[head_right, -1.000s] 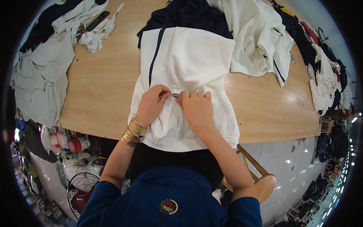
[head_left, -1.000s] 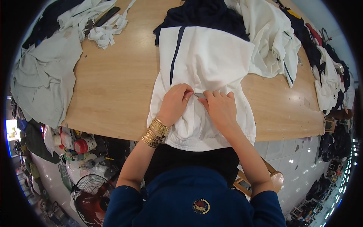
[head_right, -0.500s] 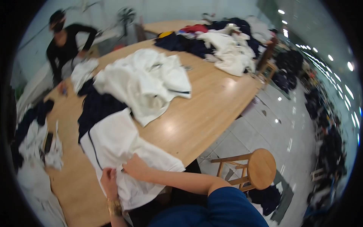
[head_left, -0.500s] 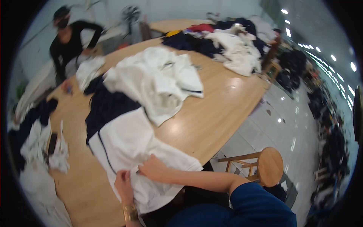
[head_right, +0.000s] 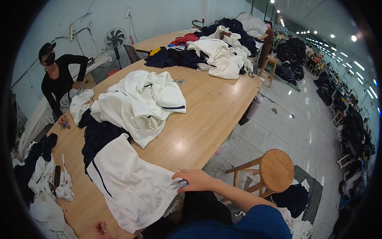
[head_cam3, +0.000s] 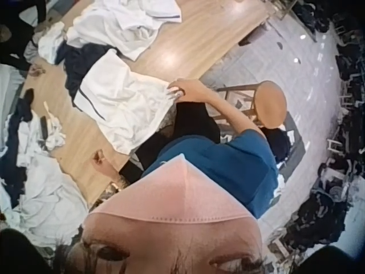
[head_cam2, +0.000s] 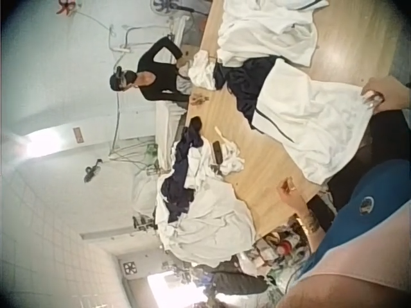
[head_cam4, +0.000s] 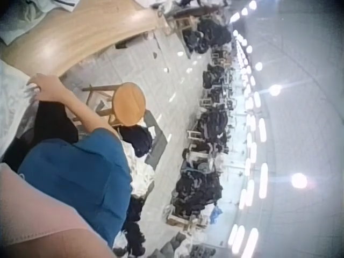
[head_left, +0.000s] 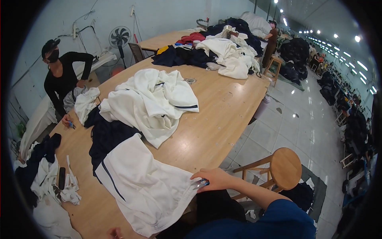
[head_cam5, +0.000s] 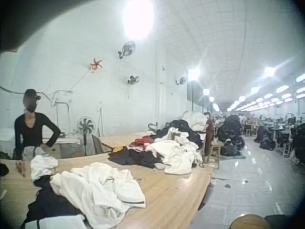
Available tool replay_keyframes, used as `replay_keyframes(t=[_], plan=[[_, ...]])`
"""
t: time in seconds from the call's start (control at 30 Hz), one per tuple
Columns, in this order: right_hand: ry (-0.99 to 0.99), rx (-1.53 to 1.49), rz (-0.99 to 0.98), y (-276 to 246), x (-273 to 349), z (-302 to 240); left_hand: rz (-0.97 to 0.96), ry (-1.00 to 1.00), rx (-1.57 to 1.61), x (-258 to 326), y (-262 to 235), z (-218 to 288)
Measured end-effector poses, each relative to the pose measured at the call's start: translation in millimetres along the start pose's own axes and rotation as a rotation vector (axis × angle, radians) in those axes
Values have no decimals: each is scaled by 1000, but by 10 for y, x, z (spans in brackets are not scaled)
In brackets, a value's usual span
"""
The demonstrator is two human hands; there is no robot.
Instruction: Trimming loose threads from white shorts using a thread clipper.
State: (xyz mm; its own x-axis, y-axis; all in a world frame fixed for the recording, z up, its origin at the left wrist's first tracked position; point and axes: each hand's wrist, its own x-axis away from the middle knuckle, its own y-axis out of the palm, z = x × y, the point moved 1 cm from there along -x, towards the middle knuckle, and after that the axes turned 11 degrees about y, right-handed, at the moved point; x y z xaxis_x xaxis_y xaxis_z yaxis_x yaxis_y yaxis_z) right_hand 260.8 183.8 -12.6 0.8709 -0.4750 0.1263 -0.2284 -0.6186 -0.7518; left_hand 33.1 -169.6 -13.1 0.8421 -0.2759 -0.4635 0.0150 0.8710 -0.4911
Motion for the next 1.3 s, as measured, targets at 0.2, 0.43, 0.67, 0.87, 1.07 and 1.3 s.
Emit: replay_keyframes(t=[0.2,0.43,0.67,0.87,1.07,1.3], plan=[[-81,133,-14,172,109,81,-641,476,202,330,892,1148],[-38,144,186,283,11,12,-677,675,132,499,1313,1115],[-138,-341,402,130,-111,-620,-550,379,197,284,1415,1221],[-244,-446,613,-107,-274,-1032,-566,336,351,-195,1187,1395],[-345,-494,692,-267,-391,-1266,-662,282,350,-484,975,1615],[-159,-239,663,-125,-919,-857,-603,69,656,-633,365,1906]])
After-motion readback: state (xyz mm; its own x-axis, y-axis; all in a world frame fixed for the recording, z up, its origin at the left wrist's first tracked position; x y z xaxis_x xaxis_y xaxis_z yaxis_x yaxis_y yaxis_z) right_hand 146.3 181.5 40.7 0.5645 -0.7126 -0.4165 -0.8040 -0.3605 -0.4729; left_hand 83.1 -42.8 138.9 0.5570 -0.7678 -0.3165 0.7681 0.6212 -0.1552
